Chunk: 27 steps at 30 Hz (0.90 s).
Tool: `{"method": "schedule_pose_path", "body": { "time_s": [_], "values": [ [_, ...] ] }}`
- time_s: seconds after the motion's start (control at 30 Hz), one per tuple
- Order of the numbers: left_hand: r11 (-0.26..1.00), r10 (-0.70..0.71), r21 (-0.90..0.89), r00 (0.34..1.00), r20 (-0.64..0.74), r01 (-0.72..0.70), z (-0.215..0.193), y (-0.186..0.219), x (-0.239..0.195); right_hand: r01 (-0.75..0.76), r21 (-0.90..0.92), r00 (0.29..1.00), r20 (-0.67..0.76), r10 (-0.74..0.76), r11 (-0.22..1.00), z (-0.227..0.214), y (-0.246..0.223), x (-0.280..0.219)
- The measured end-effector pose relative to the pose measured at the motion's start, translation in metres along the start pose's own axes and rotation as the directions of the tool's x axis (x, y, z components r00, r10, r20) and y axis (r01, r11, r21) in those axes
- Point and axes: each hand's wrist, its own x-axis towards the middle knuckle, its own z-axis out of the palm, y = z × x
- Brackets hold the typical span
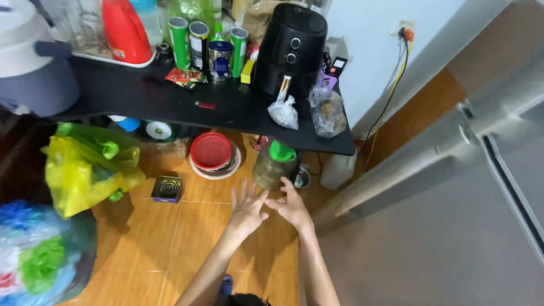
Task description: Cleaning and preparing small snails or clams in a kitchen sink.
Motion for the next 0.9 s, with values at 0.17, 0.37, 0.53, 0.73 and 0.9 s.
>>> {"method": "schedule_pose_path", "body": {
  "time_s": [0.17,0.37,0.53,0.73,0.9],
  "values": [
    [0.99,0.062,-0.124,0.998,-0.013,-0.064,0.023,-0.007,0.121,-0.065,0.128,0.998,-0.016,0.067,0.99,-0.033,0.046,0.127],
    [0.723,-0.044,-0.688,0.998,0.039,0.059,0.095,-0.083,0.296,-0.212,0.185,0.977,0.021,0.211,0.96,-0.064,0.086,0.339],
    [0.237,-0.395,-0.918,0.895,0.208,0.318,0.138,-0.112,0.435,-0.004,-0.194,0.99,-0.142,-0.024,0.981,-0.075,0.145,0.524],
    [0.476,-0.559,-0.819,0.829,-0.002,0.32,0.148,-0.11,0.502,-0.144,-0.464,0.979,0.059,0.193,0.874,-0.051,0.172,0.596],
    [-0.034,-0.667,-0.825,0.602,0.439,0.564,0.1,-0.093,0.513,-0.236,-0.18,0.897,0.337,0.285,0.955,-0.068,0.221,0.622]
  ]
}}
